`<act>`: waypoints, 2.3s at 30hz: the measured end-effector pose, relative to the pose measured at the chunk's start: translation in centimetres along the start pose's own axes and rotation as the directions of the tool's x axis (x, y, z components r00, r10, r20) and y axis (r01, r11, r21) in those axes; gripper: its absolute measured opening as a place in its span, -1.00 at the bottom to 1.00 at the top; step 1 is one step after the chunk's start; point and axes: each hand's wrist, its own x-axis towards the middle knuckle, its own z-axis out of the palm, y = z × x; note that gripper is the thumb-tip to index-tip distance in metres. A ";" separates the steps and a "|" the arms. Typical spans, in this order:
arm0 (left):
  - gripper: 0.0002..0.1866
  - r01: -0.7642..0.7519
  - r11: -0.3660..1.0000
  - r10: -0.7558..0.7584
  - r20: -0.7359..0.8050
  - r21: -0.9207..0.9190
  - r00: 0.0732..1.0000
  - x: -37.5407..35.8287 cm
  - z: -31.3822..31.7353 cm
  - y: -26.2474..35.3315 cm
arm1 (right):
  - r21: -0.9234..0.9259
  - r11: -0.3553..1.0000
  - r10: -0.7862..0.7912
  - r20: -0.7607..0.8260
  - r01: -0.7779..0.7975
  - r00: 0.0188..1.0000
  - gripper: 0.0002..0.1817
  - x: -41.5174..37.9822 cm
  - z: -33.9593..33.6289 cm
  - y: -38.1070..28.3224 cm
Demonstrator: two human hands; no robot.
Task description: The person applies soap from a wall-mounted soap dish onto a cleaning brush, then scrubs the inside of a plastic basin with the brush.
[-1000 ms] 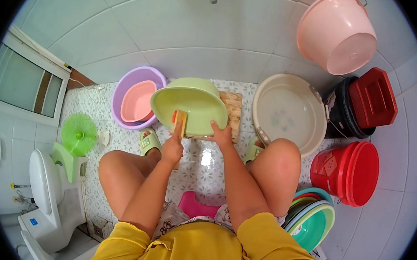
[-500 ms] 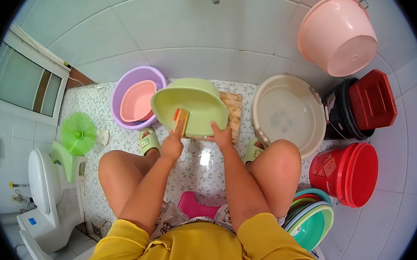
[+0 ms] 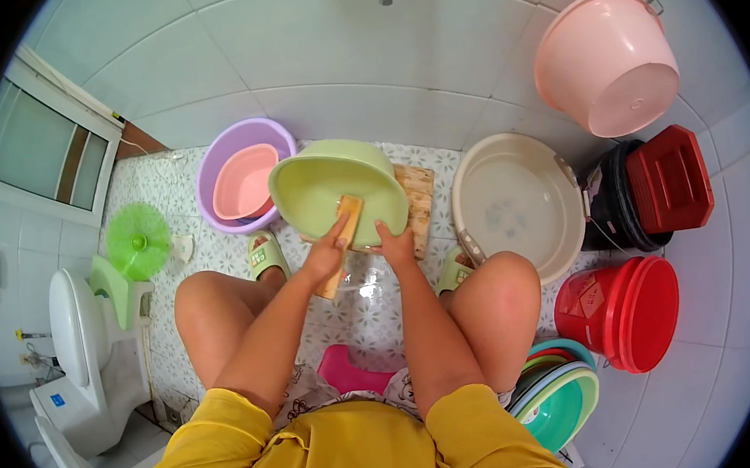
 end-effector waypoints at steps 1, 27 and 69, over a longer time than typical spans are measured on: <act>-0.46 -0.037 0.997 0.040 -0.035 0.064 0.999 0.1 -0.8 -0.3 | -0.002 1.000 0.005 -0.012 -0.005 1.000 -0.59 0.0 0.1 0.0; -0.33 0.204 0.597 0.114 -0.333 0.776 0.936 -0.3 -3.6 -0.6 | -0.029 1.000 0.001 0.031 0.000 1.000 -0.59 -0.3 0.3 -0.5; -0.24 0.093 0.696 0.199 -0.316 0.712 0.928 -1.7 -1.4 -3.8 | 0.005 0.996 -0.087 -0.046 0.087 0.995 -0.67 -0.5 1.1 -0.2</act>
